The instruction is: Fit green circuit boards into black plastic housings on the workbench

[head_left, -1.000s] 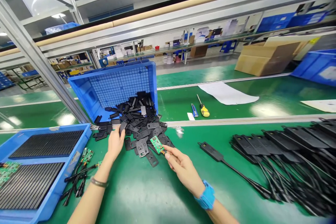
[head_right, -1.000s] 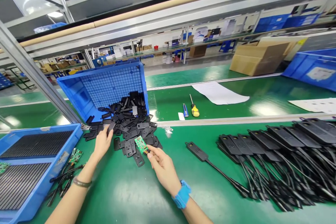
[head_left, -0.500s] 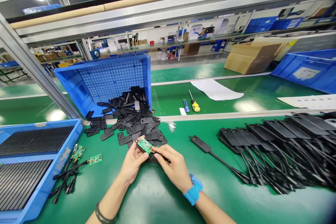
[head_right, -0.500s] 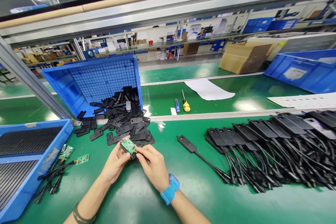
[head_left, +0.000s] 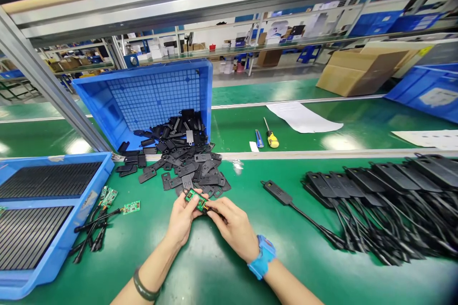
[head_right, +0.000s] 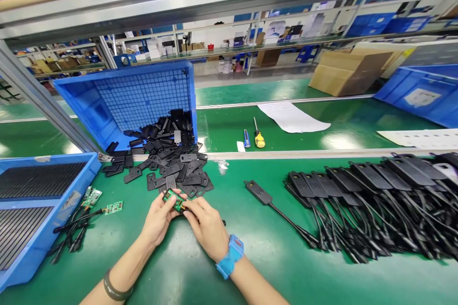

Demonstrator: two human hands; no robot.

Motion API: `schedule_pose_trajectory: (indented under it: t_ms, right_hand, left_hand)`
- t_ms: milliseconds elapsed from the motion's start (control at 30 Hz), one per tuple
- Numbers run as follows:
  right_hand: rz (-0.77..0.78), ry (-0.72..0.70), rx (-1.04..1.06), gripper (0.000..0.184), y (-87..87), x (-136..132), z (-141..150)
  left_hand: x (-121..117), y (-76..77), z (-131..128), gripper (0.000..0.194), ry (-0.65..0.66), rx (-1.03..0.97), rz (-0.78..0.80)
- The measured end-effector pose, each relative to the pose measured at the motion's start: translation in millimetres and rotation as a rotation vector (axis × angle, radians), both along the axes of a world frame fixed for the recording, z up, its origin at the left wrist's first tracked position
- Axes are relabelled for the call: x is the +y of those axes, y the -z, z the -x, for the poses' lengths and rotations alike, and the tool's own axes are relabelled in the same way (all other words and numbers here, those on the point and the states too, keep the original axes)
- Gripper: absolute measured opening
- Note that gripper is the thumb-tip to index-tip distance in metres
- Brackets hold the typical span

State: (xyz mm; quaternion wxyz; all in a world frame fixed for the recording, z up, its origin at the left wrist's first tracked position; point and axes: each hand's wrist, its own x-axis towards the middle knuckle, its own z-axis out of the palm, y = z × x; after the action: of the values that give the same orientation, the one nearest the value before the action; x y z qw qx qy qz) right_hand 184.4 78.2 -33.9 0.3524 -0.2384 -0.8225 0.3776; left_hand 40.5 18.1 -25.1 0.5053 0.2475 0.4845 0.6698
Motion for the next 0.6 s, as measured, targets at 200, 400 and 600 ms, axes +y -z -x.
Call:
schedule_pose_trajectory:
  t_ms: [200,400,600]
  right_hand:
    - [0.058,0.073,-0.147,0.013,-1.9,-0.2,0.4]
    - [0.476,-0.045,-0.108,0.030,1.3,1.5,3.9]
    - [0.727,-0.069,-0.002,0.036,7.0,4.8,8.6]
  left_hand:
    - [-0.7,3.9,-4.2,0.028,-0.092,0.082,0.001]
    - [-0.8,4.9,-7.3,0.030,-0.093,0.111,-0.011]
    - [-3.2,-0.3,-9.7,0.031,-0.089,0.032,-0.017]
